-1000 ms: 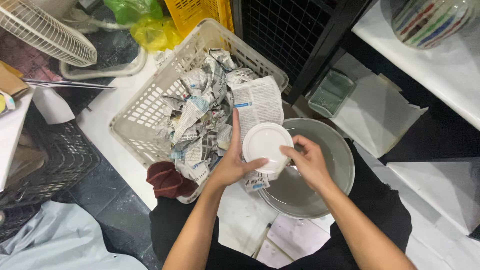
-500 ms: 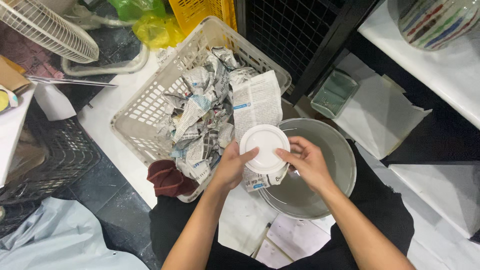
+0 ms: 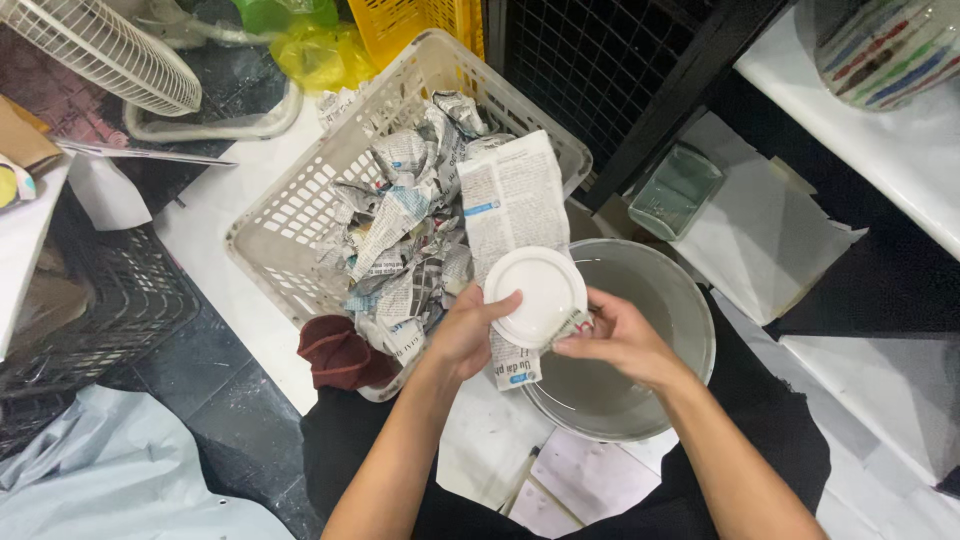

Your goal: The person repeatedly takes small ceramic items from a shelf, wraps each one in newspaper, and places the wrapped items into a white plastic basket. The process is repeated for several items including bowls and cups.

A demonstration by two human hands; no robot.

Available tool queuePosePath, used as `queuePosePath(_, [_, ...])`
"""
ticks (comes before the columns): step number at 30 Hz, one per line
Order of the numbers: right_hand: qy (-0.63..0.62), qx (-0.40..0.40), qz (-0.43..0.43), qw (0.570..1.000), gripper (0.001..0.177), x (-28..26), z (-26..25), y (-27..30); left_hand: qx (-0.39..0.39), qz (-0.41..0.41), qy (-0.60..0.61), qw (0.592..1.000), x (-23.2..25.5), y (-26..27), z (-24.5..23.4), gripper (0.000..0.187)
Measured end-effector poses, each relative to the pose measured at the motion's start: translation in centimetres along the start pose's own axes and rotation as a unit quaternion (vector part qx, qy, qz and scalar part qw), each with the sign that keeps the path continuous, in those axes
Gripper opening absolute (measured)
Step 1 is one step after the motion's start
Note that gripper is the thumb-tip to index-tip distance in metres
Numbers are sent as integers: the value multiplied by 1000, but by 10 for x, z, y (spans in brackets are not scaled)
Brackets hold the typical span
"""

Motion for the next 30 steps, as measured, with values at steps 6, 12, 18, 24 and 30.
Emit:
queuePosePath(6, [45, 123, 61, 989, 29, 13, 1, -6, -47, -40, -2, 998, -2, 6, 7, 62])
queuePosePath(12, [-21, 188, 83, 978, 31, 6, -7, 0, -245, -54, -35, 967, 19, 32, 36, 112])
queuePosePath(18, [-36, 189, 54, 980, 34, 2, -8, 2, -202, -6, -185, 962, 13, 29, 42, 118])
queuePosePath(24, [-31, 170, 14, 985, 35, 7, -3, 0, -110, 87, -231, 963, 3, 9, 20, 76])
queuePosePath(30, [-9, 141, -1, 990, 50, 6, 8, 0, -95, 68, -152, 981, -3, 3, 8, 76])
Point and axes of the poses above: each hand's wrist, its own y-axis away from the middle knuckle, its own z-axis out of the palm, x = y × z, the point moved 5 cm from there along -y, towards the middle knuckle, and after that the axes turned 14 degrees about y, right-handed, at the moved point
